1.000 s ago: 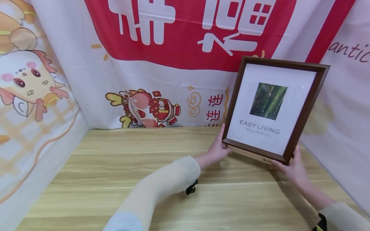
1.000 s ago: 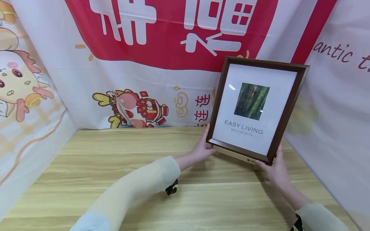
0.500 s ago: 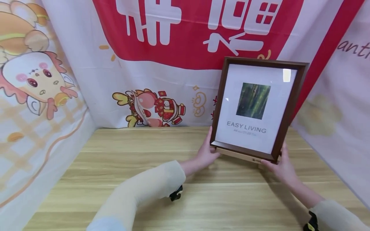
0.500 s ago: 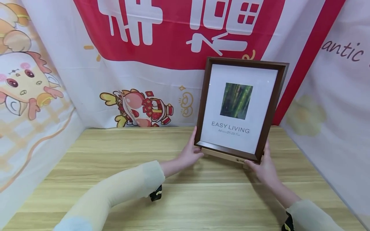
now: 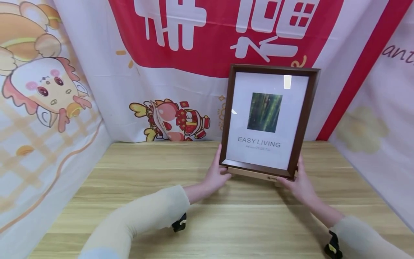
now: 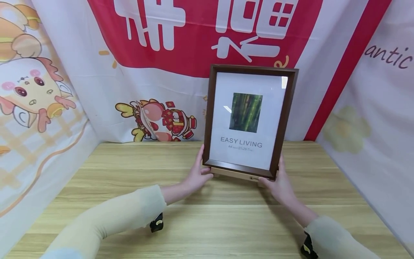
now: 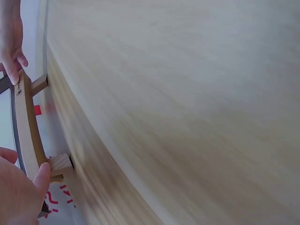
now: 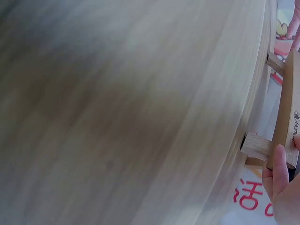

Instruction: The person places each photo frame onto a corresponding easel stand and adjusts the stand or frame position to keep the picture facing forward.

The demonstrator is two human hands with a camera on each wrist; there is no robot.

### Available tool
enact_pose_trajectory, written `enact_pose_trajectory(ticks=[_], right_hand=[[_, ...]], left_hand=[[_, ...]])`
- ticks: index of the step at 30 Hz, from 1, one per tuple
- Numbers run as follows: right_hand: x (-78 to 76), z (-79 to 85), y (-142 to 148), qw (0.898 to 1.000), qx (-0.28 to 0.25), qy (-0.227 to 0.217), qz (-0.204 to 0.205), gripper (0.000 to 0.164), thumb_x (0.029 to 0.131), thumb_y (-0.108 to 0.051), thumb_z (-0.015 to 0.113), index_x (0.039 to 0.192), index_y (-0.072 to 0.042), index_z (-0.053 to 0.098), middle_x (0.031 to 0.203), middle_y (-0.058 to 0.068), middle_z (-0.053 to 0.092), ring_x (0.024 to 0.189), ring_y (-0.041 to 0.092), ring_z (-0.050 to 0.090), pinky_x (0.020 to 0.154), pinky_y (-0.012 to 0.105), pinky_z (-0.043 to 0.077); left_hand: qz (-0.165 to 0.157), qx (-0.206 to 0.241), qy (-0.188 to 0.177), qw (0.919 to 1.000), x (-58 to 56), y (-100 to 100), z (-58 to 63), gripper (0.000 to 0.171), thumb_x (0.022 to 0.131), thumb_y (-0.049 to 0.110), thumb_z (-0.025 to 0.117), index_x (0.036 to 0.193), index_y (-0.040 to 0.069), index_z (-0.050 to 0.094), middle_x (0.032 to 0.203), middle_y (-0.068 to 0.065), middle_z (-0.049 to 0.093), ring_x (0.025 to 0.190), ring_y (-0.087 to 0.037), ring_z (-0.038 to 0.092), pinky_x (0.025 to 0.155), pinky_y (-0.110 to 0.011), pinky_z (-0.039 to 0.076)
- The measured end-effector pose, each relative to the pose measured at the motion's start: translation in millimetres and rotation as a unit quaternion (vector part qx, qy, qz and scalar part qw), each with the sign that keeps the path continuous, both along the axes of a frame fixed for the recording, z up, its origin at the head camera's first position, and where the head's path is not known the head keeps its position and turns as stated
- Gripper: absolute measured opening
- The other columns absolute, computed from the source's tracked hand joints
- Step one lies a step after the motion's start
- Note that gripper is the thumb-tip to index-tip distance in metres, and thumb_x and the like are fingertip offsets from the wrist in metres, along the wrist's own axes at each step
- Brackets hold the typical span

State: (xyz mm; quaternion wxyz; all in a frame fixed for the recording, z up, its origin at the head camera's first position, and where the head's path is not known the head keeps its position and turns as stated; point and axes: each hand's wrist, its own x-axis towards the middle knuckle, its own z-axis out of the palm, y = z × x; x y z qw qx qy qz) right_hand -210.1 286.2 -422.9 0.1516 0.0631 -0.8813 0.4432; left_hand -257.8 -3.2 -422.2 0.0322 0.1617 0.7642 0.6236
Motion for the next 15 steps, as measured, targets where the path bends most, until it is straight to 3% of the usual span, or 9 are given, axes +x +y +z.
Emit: enact_pose_trajectory(ticks=[6,15], right_hand=[[-7.1,-1.1,-19.8,1.0,-0.001,0.007,0.015,0.118,0.083,-0.006,0.077,0.155,-0.025,-0.014,0.139,0.034,0.036,0.119,0.047,0.046,0.092,0.057,0.045],[-16.4,2.2,-43.4,0.999,-0.012,-0.029,0.03,0.118,0.083,-0.006,0.076,0.154,-0.029,-0.015,0.141,0.034,0.036,0.121,0.048,0.046,0.094,0.055,0.046]], left_hand=[[0.009,0.009,-0.008,0.9999,4.8,-23.4,1.3,0.117,0.079,-0.02,0.059,0.153,0.045,-0.004,0.162,-0.008,-0.003,0.12,-0.046,0.049,0.076,-0.037,0.058],[0.023,0.025,-0.027,0.9991,15.7,-50.1,1.7,0.117,0.081,-0.019,0.059,0.151,0.049,-0.006,0.161,-0.007,-0.011,0.126,-0.048,0.043,0.079,-0.048,0.056]])
